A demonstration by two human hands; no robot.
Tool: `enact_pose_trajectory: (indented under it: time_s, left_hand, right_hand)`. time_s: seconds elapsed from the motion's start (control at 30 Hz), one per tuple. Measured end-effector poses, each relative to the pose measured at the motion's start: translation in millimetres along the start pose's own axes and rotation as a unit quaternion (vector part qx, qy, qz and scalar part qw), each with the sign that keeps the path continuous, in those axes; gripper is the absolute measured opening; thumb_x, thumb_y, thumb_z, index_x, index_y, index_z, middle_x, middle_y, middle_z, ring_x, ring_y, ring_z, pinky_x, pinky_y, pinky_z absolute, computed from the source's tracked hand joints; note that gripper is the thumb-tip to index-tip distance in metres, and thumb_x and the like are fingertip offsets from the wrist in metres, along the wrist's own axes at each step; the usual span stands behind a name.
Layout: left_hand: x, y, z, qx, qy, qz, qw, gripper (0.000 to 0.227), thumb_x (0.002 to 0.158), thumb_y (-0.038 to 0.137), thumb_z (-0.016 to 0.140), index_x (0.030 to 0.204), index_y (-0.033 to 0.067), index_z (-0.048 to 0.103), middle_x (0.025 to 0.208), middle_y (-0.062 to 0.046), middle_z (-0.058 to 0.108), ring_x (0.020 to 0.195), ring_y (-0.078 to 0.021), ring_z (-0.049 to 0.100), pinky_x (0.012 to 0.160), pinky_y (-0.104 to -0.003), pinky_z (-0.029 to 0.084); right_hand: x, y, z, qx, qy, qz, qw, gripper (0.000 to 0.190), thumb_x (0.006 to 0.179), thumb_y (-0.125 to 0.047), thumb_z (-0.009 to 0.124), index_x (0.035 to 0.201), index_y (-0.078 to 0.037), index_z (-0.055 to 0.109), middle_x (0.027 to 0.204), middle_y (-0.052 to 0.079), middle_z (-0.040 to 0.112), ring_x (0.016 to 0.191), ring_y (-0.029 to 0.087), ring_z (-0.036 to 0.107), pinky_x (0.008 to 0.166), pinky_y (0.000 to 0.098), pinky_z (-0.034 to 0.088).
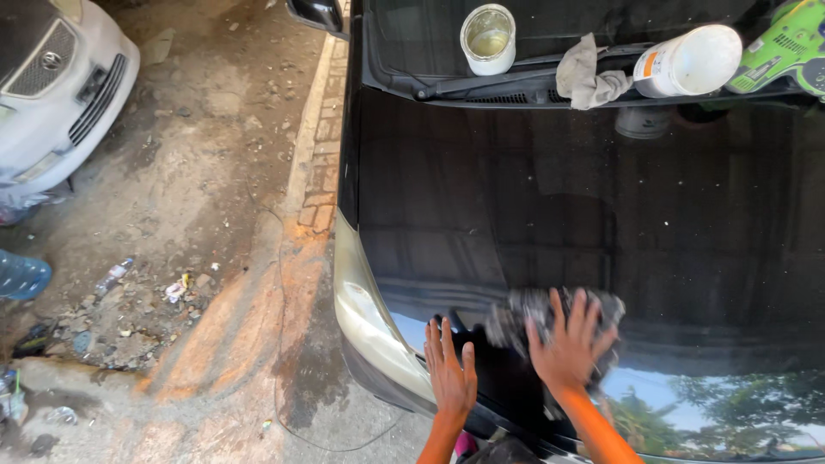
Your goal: The person wipes a black car hood with a cloth after using a buffer, moving the cloth in repeated circular and linear motions across the surface.
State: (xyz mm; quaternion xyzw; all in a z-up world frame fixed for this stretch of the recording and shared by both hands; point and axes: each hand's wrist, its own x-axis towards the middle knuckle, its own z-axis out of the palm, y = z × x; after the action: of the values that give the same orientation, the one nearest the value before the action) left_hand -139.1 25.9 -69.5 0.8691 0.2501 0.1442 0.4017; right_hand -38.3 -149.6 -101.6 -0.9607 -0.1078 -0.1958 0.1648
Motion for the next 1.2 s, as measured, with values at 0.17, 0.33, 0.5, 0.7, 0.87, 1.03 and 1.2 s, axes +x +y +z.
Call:
enact_pose_trajectory:
  time_s: [0.17, 0.33, 0.5, 0.7, 0.87, 1.03, 1.2]
  left_hand:
    - [-21.2, 12.5, 16.5, -0.002, 0.006, 0.105, 0.994, 0.081, 0.104, 0.057, 0.042, 0.161, 0.0011, 0.03, 0.168, -0.026, 0.02, 0.159, -0.0414, 0.015, 0.128, -0.055, 0.011]
    - [-61.3, -1.4, 20.4, -0.11, -0.065, 0.07, 0.989, 0.097, 0.094, 0.072, 0.043, 0.165, 0.0086, 0.022, 0.174, -0.023, 0.014, 0.16, -0.0465, 0.001, 0.126, -0.058, 0.007]
    - [-88.1, -15.5, 55.2, 0.031, -0.033, 0.072, 0.996, 0.102, 0.088, 0.075, 0.053, 0.164, 0.0138, 0.024, 0.17, -0.025, 0.007, 0.156, -0.0493, -0.002, 0.12, -0.062, 0.001]
    - [78.4, -5.0, 46.8, 0.169, 0.129, 0.094, 0.973, 0.091, 0.091, 0.071, 0.057, 0.162, 0.0197, 0.033, 0.169, -0.022, 0.014, 0.156, -0.0453, 0.008, 0.122, -0.061, 0.009]
    - [232.9, 33.6, 12.2, 0.186, 0.213, 0.079, 0.956, 0.081, 0.093, 0.06, 0.062, 0.157, 0.0144, 0.041, 0.165, -0.023, 0.028, 0.154, -0.0473, 0.016, 0.122, -0.064, 0.014]
    - [78.5, 76.3, 90.7, 0.087, 0.016, 0.413, 0.906, 0.067, 0.097, 0.04, 0.067, 0.15, 0.002, 0.052, 0.162, -0.02, 0.043, 0.16, -0.041, 0.028, 0.133, -0.058, 0.021]
    - [93.1, -10.8, 35.3, 0.059, -0.254, 0.249, 0.933, 0.088, 0.07, 0.056, 0.078, 0.147, 0.0237, 0.052, 0.156, -0.021, 0.043, 0.146, -0.0428, 0.031, 0.113, -0.061, 0.022]
  right_hand:
    - [6.5, -81.9, 12.1, -0.056, -0.1, -0.18, 0.977, 0.069, 0.098, -0.046, 0.042, 0.162, -0.023, 0.031, 0.169, 0.015, 0.026, 0.157, 0.035, 0.019, 0.122, 0.0687, 0.007]
    - [-53.0, -68.0, -16.8, 0.147, -0.262, -0.223, 0.927, 0.071, 0.089, -0.033, 0.058, 0.152, -0.012, 0.036, 0.167, 0.02, 0.028, 0.152, 0.036, 0.028, 0.114, 0.061, 0.014]
    - [-63.3, -13.4, -57.9, 0.386, -0.117, -0.192, 0.895, 0.056, 0.079, 0.005, 0.06, 0.133, -0.009, 0.063, 0.145, 0.016, 0.058, 0.137, 0.036, 0.056, 0.112, 0.0478, 0.045]
    - [-24.2, -26.0, -70.5, 0.313, 0.006, -0.184, 0.932, 0.046, 0.079, 0.001, 0.067, 0.124, -0.008, 0.067, 0.136, 0.012, 0.062, 0.132, 0.033, 0.057, 0.114, 0.0554, 0.041]
    - [-4.7, -46.1, -77.5, 0.302, 0.074, -0.128, 0.942, 0.041, 0.08, -0.002, 0.071, 0.121, -0.007, 0.069, 0.128, 0.012, 0.067, 0.127, 0.032, 0.062, 0.113, 0.0541, 0.044]
    - [39.8, -59.2, -84.8, 0.283, 0.205, -0.078, 0.934, 0.032, 0.082, -0.006, 0.073, 0.114, -0.005, 0.069, 0.12, 0.012, 0.069, 0.118, 0.029, 0.066, 0.115, 0.05, 0.047]
    - [71.0, -33.5, -73.4, 0.235, 0.225, -0.046, 0.945, 0.034, 0.088, -0.005, 0.075, 0.121, -0.004, 0.067, 0.125, 0.015, 0.069, 0.124, 0.031, 0.065, 0.113, 0.0479, 0.05]
